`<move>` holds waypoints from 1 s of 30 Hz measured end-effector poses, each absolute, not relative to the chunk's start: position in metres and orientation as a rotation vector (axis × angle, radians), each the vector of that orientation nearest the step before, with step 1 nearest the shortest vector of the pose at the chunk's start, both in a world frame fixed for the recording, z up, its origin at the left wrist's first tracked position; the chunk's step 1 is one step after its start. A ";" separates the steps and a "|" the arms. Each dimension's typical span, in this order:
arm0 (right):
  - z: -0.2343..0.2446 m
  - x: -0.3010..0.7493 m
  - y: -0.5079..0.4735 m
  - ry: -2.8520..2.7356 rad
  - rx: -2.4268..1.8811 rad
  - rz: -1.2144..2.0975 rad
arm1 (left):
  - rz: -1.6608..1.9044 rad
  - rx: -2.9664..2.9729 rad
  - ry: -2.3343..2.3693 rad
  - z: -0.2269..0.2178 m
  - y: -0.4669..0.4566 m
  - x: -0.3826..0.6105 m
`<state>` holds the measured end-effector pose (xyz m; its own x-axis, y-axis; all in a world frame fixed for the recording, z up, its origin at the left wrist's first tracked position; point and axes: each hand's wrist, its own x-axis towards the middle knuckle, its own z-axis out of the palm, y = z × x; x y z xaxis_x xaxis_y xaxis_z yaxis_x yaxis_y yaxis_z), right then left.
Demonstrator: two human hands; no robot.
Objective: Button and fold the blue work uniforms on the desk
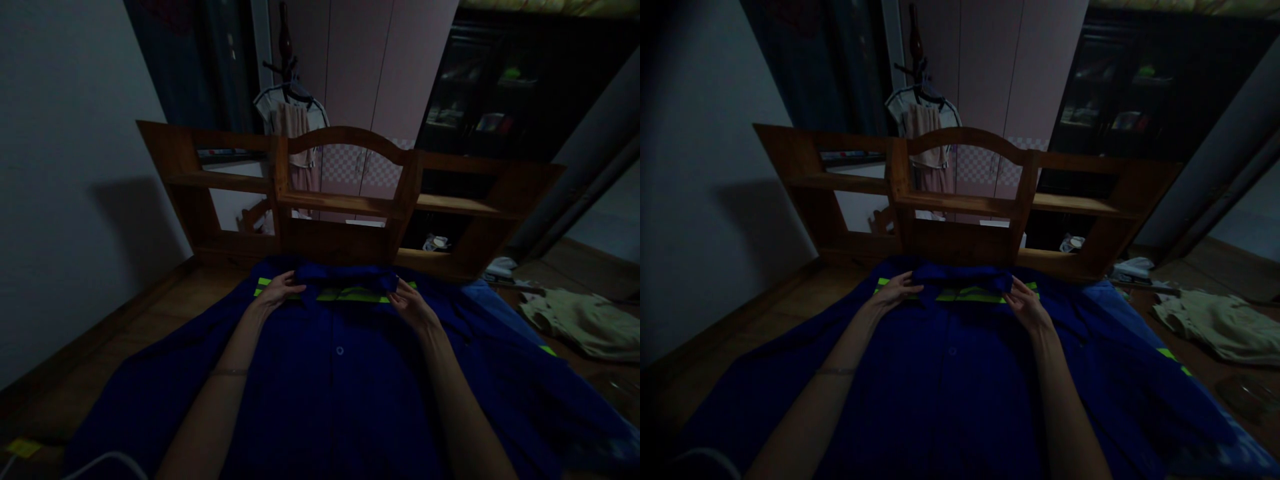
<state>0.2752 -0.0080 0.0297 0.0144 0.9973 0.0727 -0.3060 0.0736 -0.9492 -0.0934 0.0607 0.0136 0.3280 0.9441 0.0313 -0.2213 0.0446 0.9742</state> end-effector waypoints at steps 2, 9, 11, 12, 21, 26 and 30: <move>0.031 0.275 -0.010 -0.985 -0.889 1.289 | 1.054 1.188 0.801 0.012 0.063 -0.097; 0.042 0.271 -0.023 -1.166 -0.966 1.221 | 1.085 1.144 0.906 0.009 0.066 -0.107; 0.044 0.270 -0.024 -1.197 -1.026 1.191 | 1.155 1.110 0.833 0.009 0.065 -0.106; 0.044 0.269 -0.023 -1.192 -1.044 1.174 | 1.182 1.093 0.808 0.009 0.064 -0.104; 0.036 0.269 -0.016 -1.048 -1.139 1.277 | 1.342 0.781 0.616 0.021 0.060 -0.086; 0.032 0.262 -0.017 -1.119 -1.285 1.218 | 1.338 0.644 0.338 0.026 0.054 -0.076; 0.037 0.263 -0.020 -1.058 -1.161 1.398 | 1.335 0.567 0.299 0.022 0.056 -0.073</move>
